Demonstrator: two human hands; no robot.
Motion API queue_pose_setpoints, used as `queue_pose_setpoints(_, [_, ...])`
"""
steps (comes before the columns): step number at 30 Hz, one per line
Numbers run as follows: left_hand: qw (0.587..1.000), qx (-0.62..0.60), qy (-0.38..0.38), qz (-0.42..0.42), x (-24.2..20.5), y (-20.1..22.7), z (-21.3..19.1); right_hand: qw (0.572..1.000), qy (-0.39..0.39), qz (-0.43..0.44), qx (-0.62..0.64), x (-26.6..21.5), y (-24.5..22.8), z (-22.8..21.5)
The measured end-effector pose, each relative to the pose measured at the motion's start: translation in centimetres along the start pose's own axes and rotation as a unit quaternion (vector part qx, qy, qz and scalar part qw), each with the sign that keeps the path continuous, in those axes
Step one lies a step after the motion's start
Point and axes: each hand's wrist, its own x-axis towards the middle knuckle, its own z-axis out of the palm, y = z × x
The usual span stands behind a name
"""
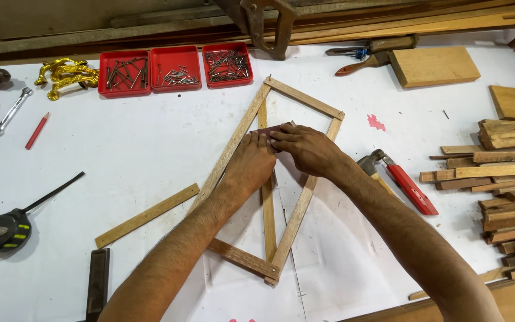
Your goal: The person assembles a small wooden frame on a workbench, hammering nails to fasten the joints, sanding the frame surfaces with a sanding block, measuring parts with a tape measure, and picking wood strips from a pile to fit into the frame.
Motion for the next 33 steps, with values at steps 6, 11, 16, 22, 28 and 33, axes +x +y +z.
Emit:
queue_pose_setpoints(6, [0.998, -0.031, 0.060, -0.017, 1.0, -0.3, 3.2, 1.000, -0.016, 0.016, 0.001, -0.3, -0.6, -0.3])
queue_pose_setpoints(11, [0.992, -0.037, 0.119, -0.013, -1.2, 0.5, 3.9, 0.999, -0.005, 0.007, -0.033, -1.5, -2.7, -1.5])
queue_pose_setpoints(16, [0.995, -0.015, 0.103, -0.006, -5.7, 3.1, 3.6, 0.999, -0.039, 0.001, -0.015, -4.4, -6.6, -2.4])
queue_pose_setpoints(22, [0.996, -0.037, 0.084, 0.008, -10.7, 6.6, 4.2, 0.998, -0.012, -0.059, 0.022, -8.5, -10.1, -2.4])
queue_pose_setpoints(28, [0.993, -0.062, 0.102, 0.016, -10.6, 6.7, 3.9, 0.997, -0.048, -0.044, 0.034, -8.7, -9.9, -1.6])
queue_pose_setpoints(33, [0.992, -0.068, 0.108, 0.002, -6.3, 3.8, 4.1, 0.999, -0.037, -0.011, 0.033, -5.3, -6.7, -1.3])
